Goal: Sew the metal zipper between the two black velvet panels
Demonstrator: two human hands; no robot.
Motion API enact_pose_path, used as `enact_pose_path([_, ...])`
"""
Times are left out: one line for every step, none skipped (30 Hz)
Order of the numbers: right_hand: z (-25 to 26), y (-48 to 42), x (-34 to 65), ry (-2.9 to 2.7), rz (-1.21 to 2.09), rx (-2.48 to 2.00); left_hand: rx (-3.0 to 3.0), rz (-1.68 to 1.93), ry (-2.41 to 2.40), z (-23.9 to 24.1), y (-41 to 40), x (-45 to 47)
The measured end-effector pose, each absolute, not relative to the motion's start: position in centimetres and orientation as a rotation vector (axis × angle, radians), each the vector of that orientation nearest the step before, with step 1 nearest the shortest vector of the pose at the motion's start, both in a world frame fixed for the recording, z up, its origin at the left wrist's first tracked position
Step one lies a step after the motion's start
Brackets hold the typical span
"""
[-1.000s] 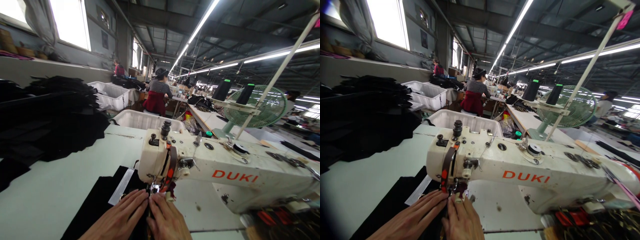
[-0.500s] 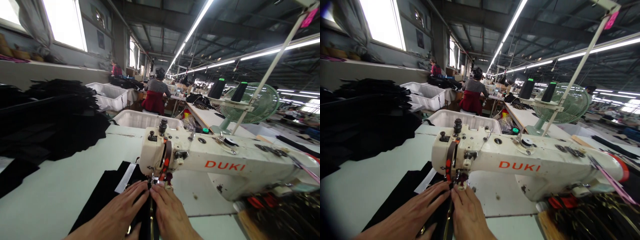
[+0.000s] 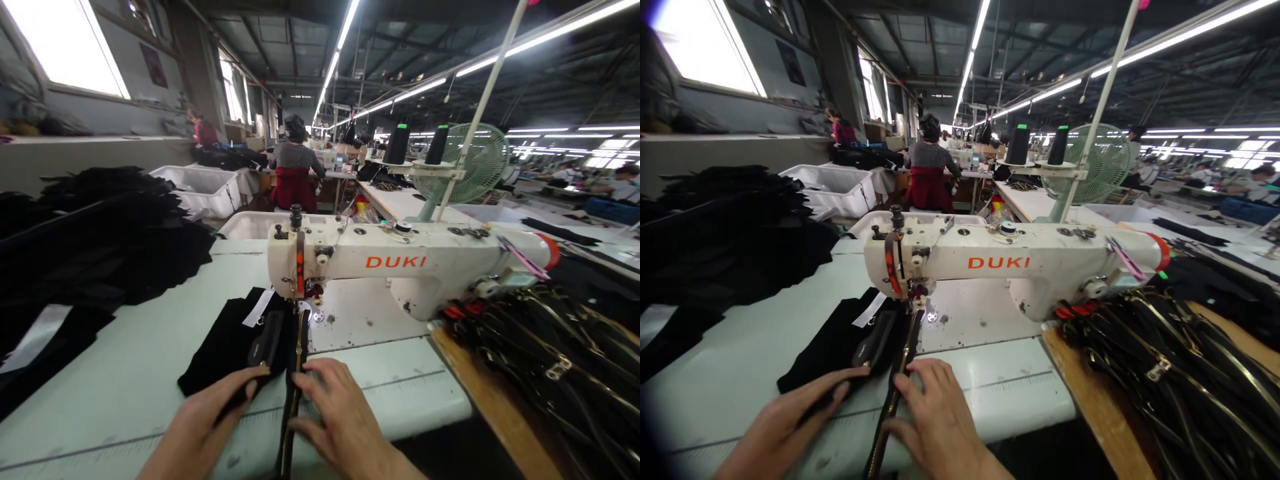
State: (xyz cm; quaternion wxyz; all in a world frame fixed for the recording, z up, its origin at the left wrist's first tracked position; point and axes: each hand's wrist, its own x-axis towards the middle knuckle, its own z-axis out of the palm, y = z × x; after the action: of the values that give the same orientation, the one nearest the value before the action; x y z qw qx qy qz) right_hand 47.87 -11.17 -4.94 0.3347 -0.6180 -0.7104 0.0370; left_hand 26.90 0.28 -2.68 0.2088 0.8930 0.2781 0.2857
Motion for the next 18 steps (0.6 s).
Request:
enact_pose_path([-4.6, -10.8, 47.8, -1.806, 0.081, -1.590, 2.344, 0.732, 0.891, -1.2, 0.7, 27.0])
enact_pose_path([-4.2, -10.6, 47.9, -1.785, 0.089, -1.560, 2.237, 0.671, 0.982, 0.1, 1.0, 27.2])
enact_pose_path([-3.8, -10.5, 48.1, -1.794, 0.125, -1.530, 2.177, 0.636, 1.028, 1.3, 1.2, 27.4])
enact_pose_path([-3.4, -10.6, 48.4, -1.829, 0.174, -1.501, 2.151, 0.633, 1.046, 2.3, 1.3, 27.6])
enact_pose_path([-3.1, -10.8, 48.6, -1.876, 0.227, -1.488, 2.146, 0.655, 1.045, 3.0, 1.3, 27.8])
enact_pose_path([-2.9, -11.2, 48.8, -1.928, 0.280, -1.496, 2.152, 0.684, 1.029, 3.4, 1.3, 27.9])
enact_pose_path([-3.0, -11.5, 48.9, -1.989, 0.326, -1.507, 2.162, 0.707, 1.006, 3.6, 1.3, 28.0])
enact_pose_path([-3.2, -11.9, 48.8, -2.050, 0.350, -1.517, 2.175, 0.724, 0.980, 3.6, 1.3, 28.1])
enact_pose_path([-3.6, -12.2, 48.7, -2.108, 0.350, -1.530, 2.185, 0.734, 0.956, 3.4, 1.3, 28.2])
enact_pose_path([-4.1, -12.4, 48.3, -2.152, 0.321, -1.538, 2.193, 0.737, 0.939, 3.2, 1.3, 28.2])
enact_pose_path([-4.6, -12.5, 48.0, -2.181, 0.279, -1.533, 2.201, 0.726, 0.928, 3.0, 1.3, 28.2])
enact_pose_path([-5.0, -12.4, 47.6, -2.174, 0.235, -1.519, 2.208, 0.718, 0.922, 2.8, 1.3, 28.2])
enact_pose_path([-5.2, -12.3, 47.3, -2.118, 0.205, -1.502, 2.216, 0.719, 0.916, 2.7, 1.4, 28.2])
enact_pose_path([-5.2, -12.1, 47.1, -2.023, 0.211, -1.483, 2.225, 0.728, 0.909, 2.7, 1.4, 28.2])
enact_pose_path([-5.0, -11.8, 47.3, -1.898, 0.259, -1.461, 2.234, 0.737, 0.900, 2.7, 1.5, 28.2])
enact_pose_path([-4.6, -11.5, 47.7, -1.751, 0.336, -1.445, 2.243, 0.739, 0.893, 2.8, 1.5, 28.2])
enact_pose_path([-4.1, -11.1, 48.5, -1.599, 0.433, -1.443, 2.248, 0.731, 0.889, 2.9, 1.6, 28.2])
enact_pose_path([-3.5, -10.6, 49.7, -1.461, 0.522, -1.452, 2.248, 0.715, 0.894, 3.0, 1.6, 28.2])
